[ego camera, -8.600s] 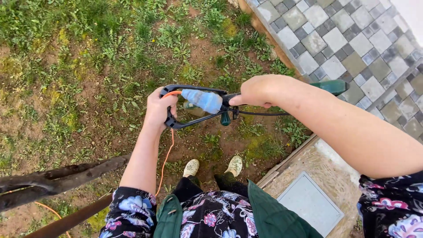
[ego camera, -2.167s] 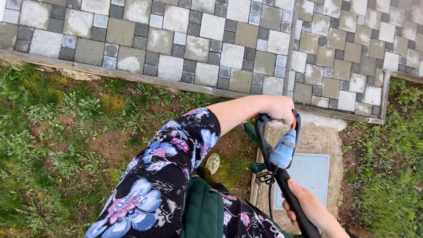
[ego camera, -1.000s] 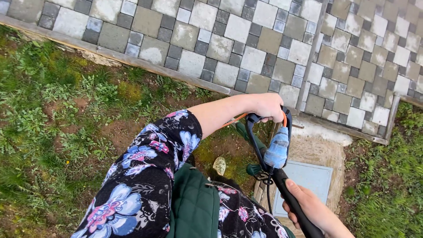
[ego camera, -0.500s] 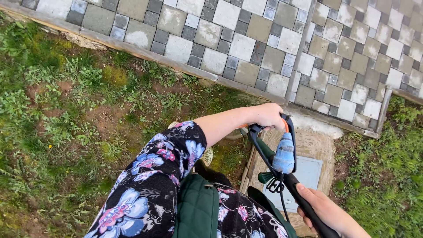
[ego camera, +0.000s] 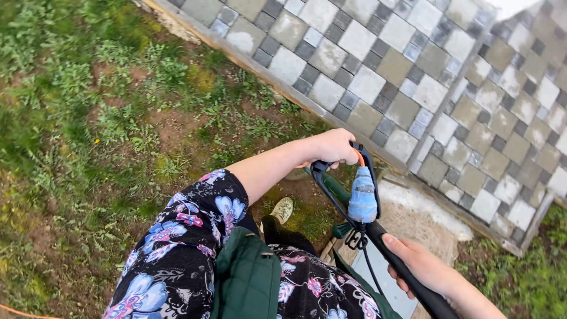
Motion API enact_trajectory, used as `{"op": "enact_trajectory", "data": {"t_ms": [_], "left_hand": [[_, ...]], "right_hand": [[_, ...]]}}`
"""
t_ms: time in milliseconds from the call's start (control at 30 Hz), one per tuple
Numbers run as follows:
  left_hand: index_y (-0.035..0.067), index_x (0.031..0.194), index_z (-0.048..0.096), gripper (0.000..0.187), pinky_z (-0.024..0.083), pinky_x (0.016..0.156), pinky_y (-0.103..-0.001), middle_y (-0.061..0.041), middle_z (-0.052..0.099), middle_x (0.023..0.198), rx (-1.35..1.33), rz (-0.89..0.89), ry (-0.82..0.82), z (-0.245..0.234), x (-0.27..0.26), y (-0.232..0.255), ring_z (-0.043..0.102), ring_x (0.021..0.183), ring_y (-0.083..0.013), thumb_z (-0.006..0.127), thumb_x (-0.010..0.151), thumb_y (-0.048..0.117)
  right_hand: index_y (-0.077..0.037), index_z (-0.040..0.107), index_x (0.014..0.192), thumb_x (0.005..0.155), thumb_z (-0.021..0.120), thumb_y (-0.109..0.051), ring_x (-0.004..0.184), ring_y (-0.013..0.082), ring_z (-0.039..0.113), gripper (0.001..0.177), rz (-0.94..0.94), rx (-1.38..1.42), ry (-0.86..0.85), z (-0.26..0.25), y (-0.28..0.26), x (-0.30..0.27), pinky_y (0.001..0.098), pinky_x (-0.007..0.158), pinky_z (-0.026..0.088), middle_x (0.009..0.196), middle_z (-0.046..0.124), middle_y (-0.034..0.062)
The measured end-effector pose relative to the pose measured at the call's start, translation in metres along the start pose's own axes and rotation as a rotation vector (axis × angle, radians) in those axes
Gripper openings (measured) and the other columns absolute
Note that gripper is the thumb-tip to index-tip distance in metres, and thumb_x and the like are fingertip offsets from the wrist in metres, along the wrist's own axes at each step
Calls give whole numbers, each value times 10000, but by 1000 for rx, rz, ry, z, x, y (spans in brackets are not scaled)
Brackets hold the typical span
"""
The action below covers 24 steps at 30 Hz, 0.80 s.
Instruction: Trimming grass and weeds around a concrete cover and along a walkway using a string trimmer
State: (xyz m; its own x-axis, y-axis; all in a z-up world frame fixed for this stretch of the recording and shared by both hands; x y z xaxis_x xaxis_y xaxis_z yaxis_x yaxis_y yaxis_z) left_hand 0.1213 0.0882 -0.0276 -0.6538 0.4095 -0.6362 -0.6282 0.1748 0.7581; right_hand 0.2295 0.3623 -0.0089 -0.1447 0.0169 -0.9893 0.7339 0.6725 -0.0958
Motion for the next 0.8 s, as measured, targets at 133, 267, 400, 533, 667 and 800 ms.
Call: {"op": "enact_trajectory", "data": {"t_ms": [133, 267, 400, 533, 667, 800], "left_hand": [[-79, 1499, 407, 808, 350, 403, -306, -96, 534, 639, -13, -1, 91, -48, -27, -17, 450, 466, -145, 562, 716, 48], [-38, 1201, 541, 487, 324, 416, -296, -54, 481, 592, -23, 8, 173, -104, -71, -22, 403, 450, -133, 552, 720, 40], [46, 856, 522, 179, 322, 415, -292, -61, 483, 576, 9, 66, 273, -154, -89, -41, 433, 450, -139, 574, 689, 86], [2, 958, 604, 289, 352, 415, -284, -64, 489, 551, -63, 114, 255, -176, -95, -43, 425, 448, -134, 558, 685, 84], [54, 830, 560, 169, 334, 377, -284, -58, 513, 566, -110, 165, 213, -185, -80, -46, 436, 439, -132, 568, 661, 65], [51, 828, 566, 190, 350, 374, -276, -63, 503, 579, -102, 204, 136, -179, -52, -41, 455, 436, -129, 567, 641, 86]], "right_hand": [[14, 459, 893, 1044, 491, -452, 402, 285, 494, 491, -78, -97, -43, 31, -42, 13, 413, 307, 441, 667, 559, 237], [-5, 466, 895, 1039, 474, -488, 432, 261, 508, 504, -127, -235, -49, 71, -99, 9, 392, 347, 460, 675, 566, 206], [-19, 468, 879, 1050, 483, -475, 408, 255, 494, 488, -171, -327, -14, 101, -145, 4, 391, 325, 453, 681, 587, 200], [24, 482, 814, 1040, 442, -515, 378, 282, 489, 586, -173, -417, -26, 113, -165, 4, 405, 354, 488, 546, 561, 231], [-32, 473, 973, 1054, 479, -462, 434, 254, 483, 438, -141, -272, 27, 119, -169, -3, 379, 341, 431, 700, 561, 201], [12, 459, 875, 1057, 485, -456, 425, 276, 472, 503, -113, -212, 54, 105, -161, -4, 404, 339, 413, 689, 573, 230]]}}
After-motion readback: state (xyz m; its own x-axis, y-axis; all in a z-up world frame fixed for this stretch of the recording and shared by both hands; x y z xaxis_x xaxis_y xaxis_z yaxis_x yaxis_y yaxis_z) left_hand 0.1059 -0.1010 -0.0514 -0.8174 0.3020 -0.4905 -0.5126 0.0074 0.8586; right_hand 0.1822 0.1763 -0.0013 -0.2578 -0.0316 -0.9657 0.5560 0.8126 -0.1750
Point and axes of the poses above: each hand's wrist, its own x-axis towards the middle knuckle, its own z-axis out of the palm, y = z × x, the point moved 7 cm from there along x, towards the middle knuckle
